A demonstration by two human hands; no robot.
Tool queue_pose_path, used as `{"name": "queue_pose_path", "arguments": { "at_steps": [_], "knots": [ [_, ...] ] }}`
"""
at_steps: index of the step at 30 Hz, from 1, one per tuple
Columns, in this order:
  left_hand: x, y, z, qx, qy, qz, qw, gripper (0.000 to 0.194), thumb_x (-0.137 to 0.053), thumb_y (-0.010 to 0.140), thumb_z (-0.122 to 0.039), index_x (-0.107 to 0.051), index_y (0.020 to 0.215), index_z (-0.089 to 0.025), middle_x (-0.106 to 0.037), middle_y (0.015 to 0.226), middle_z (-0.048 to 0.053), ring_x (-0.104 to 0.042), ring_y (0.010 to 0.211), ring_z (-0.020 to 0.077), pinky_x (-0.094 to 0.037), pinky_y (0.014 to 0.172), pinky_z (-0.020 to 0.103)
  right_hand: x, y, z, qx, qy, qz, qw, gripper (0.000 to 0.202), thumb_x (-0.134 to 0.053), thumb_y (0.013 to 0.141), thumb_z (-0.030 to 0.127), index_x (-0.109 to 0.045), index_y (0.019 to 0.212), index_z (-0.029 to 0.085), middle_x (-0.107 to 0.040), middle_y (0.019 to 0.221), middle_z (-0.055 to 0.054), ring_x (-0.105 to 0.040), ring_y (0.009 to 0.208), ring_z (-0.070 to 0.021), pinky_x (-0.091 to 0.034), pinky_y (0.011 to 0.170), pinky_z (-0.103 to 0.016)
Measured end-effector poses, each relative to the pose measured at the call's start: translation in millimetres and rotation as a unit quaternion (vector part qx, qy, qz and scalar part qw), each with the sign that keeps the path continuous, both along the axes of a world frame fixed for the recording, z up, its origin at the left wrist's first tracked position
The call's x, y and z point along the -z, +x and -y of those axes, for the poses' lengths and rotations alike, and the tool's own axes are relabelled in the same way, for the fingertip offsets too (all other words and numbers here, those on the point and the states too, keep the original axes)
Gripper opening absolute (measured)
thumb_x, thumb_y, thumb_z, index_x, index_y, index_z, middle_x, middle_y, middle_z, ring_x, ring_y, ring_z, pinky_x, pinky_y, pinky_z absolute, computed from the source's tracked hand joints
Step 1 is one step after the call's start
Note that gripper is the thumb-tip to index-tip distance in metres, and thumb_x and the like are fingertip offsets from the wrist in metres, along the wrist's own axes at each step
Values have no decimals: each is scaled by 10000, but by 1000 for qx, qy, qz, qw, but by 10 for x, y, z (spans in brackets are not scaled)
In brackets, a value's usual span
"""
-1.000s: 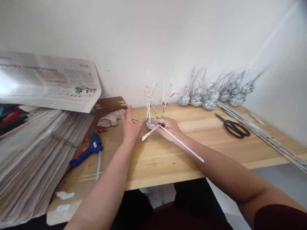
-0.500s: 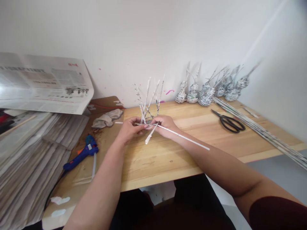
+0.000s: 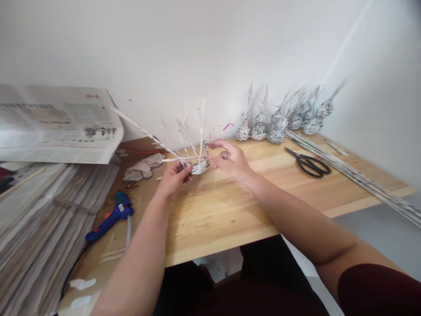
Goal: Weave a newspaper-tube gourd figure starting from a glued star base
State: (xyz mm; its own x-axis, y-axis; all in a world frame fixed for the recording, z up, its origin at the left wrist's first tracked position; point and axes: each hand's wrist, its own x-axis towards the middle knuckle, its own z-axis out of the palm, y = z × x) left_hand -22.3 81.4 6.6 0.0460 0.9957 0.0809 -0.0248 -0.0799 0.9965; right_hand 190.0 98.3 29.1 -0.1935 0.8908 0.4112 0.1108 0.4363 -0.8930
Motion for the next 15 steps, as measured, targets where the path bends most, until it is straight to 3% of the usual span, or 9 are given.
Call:
{"name": "queue_pose_path", "arguments": {
  "at_steps": [6,11,15],
  "knots": [
    [-48,-24,12,7,-19,114,993,337,-856,627,-363,-634,775,-158,-574,625,-32,-489,468,42,-345,434,145,63,29,-139,32,-33,-88,995,430,-572,845,593,-653,960,187,-683,1041,-59,-584,533,-69,-421,436,-199],
    [-82,-49,43,22,12,143,989,321,-854,632,-352,-661,804,-162,-559,605,-38,-464,459,42,-340,430,153,66,11,-145,-73,-138,-93,983,414,-580,860,566,-664,1047,206,-667,1105,-60,-602,541,-62,-416,423,-184],
    [-51,-44,44,31,54,71,996,321,-827,675,-390,-673,823,-150,-597,613,-13,-528,504,73,-406,473,179,67,-15,-116,-116,-131,-88,981,445,-598,845,582,-658,1085,212,-666,778,-4,-590,530,-89,-438,449,-194]
  ]
}}
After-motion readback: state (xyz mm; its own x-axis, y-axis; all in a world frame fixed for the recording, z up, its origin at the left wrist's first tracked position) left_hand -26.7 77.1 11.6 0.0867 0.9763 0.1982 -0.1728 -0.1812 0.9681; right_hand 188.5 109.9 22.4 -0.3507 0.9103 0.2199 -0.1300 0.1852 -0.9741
